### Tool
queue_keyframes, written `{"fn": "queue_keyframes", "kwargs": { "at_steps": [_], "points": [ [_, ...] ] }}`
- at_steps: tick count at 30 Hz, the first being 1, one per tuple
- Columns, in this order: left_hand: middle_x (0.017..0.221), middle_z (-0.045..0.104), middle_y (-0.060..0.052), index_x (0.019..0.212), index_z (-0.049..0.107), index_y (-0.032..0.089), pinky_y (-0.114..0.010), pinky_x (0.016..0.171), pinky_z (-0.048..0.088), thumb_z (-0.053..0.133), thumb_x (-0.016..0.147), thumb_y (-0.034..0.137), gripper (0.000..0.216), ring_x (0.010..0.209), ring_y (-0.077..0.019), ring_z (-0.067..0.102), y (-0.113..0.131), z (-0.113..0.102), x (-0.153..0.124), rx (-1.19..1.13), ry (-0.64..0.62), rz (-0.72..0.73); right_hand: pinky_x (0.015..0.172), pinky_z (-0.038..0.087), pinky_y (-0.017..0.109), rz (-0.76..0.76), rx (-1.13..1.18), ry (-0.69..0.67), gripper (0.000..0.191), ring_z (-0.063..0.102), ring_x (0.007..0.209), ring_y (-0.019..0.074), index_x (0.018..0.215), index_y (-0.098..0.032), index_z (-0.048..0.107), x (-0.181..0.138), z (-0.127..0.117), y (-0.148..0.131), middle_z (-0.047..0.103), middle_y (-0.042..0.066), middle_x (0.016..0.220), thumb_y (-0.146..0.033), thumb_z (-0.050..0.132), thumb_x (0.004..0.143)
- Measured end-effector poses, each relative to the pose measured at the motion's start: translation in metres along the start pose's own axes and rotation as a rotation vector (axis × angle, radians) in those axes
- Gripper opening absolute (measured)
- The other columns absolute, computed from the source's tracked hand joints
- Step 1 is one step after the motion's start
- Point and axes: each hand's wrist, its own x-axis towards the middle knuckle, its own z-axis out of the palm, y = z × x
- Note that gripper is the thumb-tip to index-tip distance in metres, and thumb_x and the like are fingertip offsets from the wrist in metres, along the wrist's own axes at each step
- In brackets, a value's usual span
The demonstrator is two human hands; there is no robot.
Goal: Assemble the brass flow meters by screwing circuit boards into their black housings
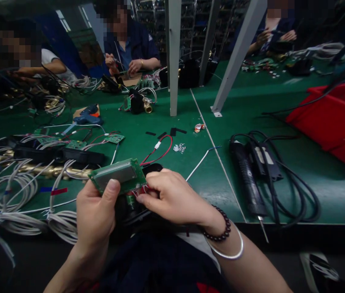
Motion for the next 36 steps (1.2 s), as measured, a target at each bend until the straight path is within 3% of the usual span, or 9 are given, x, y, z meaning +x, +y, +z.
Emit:
{"fn": "queue_keyframes", "kwargs": {
  "at_steps": [4,9,14,16,20,25,29,32,36],
  "points": [
    [0.085,0.071,-0.003,0.093,0.069,0.016,-0.022,0.07,0.053,0.072,0.073,0.045,0.035,0.078,-0.017,0.066,0.003,0.0,0.002,0.108,-0.004,0.013,0.068,0.042,0.029,-0.018,-0.017,0.271,0.013,0.054,0.073,0.016,0.08,-0.019,0.056,-0.011,0.01,-0.001,0.059,0.001,0.076,-0.026,0.055,0.09],
    [0.067,0.066,-0.001,0.085,0.067,0.015,-0.023,0.049,0.051,0.071,0.072,0.05,0.037,0.052,-0.0144,0.061,0.002,0.005,0.011,0.098,0.039,-0.067,0.069,0.05,0.035,0.099,0.026,1.096,0.021,0.06,0.074,0.0196,0.094,-0.026,0.059,-0.046,0.048,-0.008,0.061,0.002,0.08,-0.009,0.06,0.082],
    [0.057,0.06,0.002,0.082,0.063,0.015,-0.021,0.043,0.047,0.073,0.069,0.049,0.038,0.044,-0.0116,0.055,0.004,0.009,0.015,0.116,0.08,-0.04,0.071,0.052,0.028,0.142,-0.114,0.753,0.018,0.066,0.076,0.0172,0.098,-0.019,0.059,-0.064,0.091,-0.014,0.069,0.005,0.084,-0.007,0.054,0.086],
    [0.057,0.059,0.003,0.082,0.063,0.015,-0.02,0.042,0.046,0.074,0.069,0.048,0.037,0.043,-0.0105,0.054,0.004,0.008,0.014,0.112,0.071,-0.026,0.068,0.051,0.03,0.165,-0.219,0.681,0.011,0.065,0.074,0.0191,0.093,-0.014,0.061,-0.063,0.1,-0.013,0.069,0.008,0.081,-0.014,0.05,0.09],
    [0.061,0.061,0.003,0.082,0.064,0.015,-0.018,0.043,0.046,0.074,0.07,0.047,0.035,0.044,-0.0086,0.053,0.001,0.006,0.011,0.103,0.043,0.01,0.053,0.04,0.03,0.257,-0.33,0.615,0.031,0.058,0.057,0.0187,0.068,-0.016,0.059,-0.058,0.107,-0.007,0.061,0.006,0.061,-0.02,0.042,0.094],
    [0.081,0.068,-0.001,0.087,0.068,0.016,-0.022,0.068,0.052,0.074,0.071,0.042,0.031,0.072,-0.0135,0.064,-0.003,0.001,0.011,0.195,-0.024,0.124,0.052,0.035,0.028,0.404,-0.246,0.516,0.025,0.059,0.057,0.0175,0.067,-0.016,0.06,-0.059,0.104,-0.004,0.064,0.006,0.063,-0.018,0.048,0.088],
    [0.083,0.07,-0.001,0.09,0.069,0.017,-0.023,0.07,0.051,0.073,0.072,0.042,0.032,0.075,-0.0147,0.064,-0.005,0.0,0.013,0.164,-0.058,0.096,0.051,0.04,0.025,0.56,0.366,0.409,0.02,0.06,0.064,0.0174,0.082,-0.016,0.064,-0.058,0.093,-0.005,0.067,0.007,0.076,-0.03,0.049,0.086],
    [0.076,0.067,0.0,0.088,0.068,0.017,-0.022,0.057,0.048,0.073,0.072,0.044,0.032,0.065,-0.0139,0.061,-0.004,0.0,0.011,0.166,-0.079,0.058,0.039,0.037,0.021,0.659,1.028,0.327,0.044,0.055,0.058,0.0149,0.077,-0.014,0.061,-0.053,0.093,-0.003,0.062,0.006,0.073,-0.058,0.061,0.074],
    [0.068,0.062,0.001,0.08,0.067,0.017,-0.024,0.057,0.045,0.07,0.073,0.044,0.027,0.061,-0.0136,0.057,0.002,-0.005,0.005,0.273,-0.083,0.075,0.042,0.039,0.017,0.731,1.259,0.373,0.059,0.049,0.057,0.0096,0.071,-0.016,0.055,-0.046,0.105,-0.001,0.052,-0.001,0.065,-0.071,0.07,0.056]
  ]
}}
